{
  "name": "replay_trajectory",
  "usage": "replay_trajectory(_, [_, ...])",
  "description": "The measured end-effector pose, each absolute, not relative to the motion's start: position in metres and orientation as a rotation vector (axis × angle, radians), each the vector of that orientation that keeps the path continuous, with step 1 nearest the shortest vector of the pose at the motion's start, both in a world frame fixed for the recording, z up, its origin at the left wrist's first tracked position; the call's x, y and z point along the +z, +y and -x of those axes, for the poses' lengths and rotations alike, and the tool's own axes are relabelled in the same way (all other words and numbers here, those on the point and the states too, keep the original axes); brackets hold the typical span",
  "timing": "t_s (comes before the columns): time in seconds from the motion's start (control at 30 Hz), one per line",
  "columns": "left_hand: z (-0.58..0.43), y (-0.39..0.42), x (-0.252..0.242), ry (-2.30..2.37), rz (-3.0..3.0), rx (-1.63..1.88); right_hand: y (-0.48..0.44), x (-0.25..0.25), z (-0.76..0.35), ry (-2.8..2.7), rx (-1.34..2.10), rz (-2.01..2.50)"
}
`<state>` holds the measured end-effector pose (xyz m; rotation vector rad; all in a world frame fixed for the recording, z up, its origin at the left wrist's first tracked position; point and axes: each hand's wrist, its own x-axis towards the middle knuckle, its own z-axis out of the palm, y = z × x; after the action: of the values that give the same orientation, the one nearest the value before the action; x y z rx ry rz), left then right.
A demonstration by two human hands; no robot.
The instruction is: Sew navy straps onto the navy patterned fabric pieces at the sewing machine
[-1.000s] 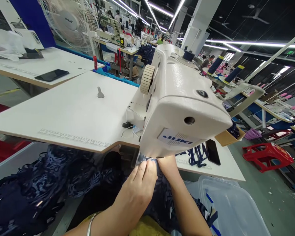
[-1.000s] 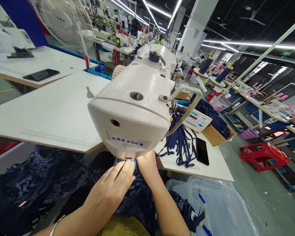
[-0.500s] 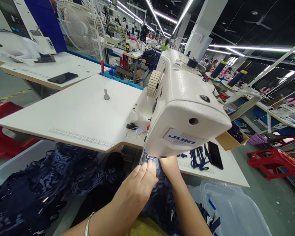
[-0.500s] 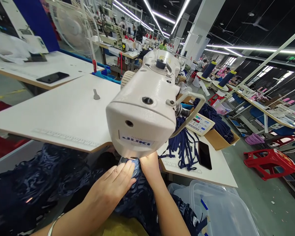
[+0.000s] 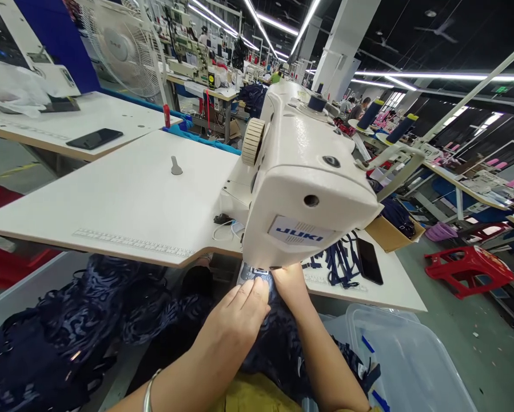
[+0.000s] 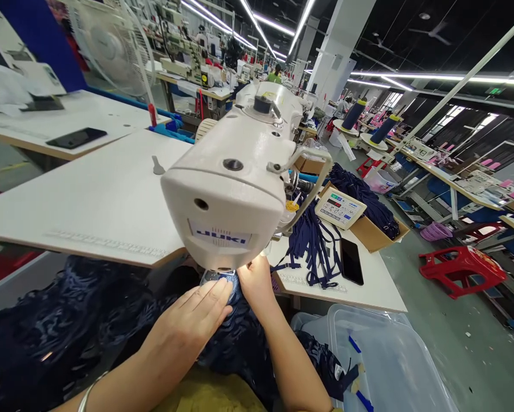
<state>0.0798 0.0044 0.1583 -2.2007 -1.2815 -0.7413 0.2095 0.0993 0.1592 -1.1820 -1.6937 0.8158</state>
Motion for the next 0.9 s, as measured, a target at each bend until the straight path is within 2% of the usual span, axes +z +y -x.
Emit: replay_trajectory(0.9, [-0.081,0.007,0.158,-1.317,2.177,-0.745,0.111,0.159,-0.208,-1.793,0.753,1.044])
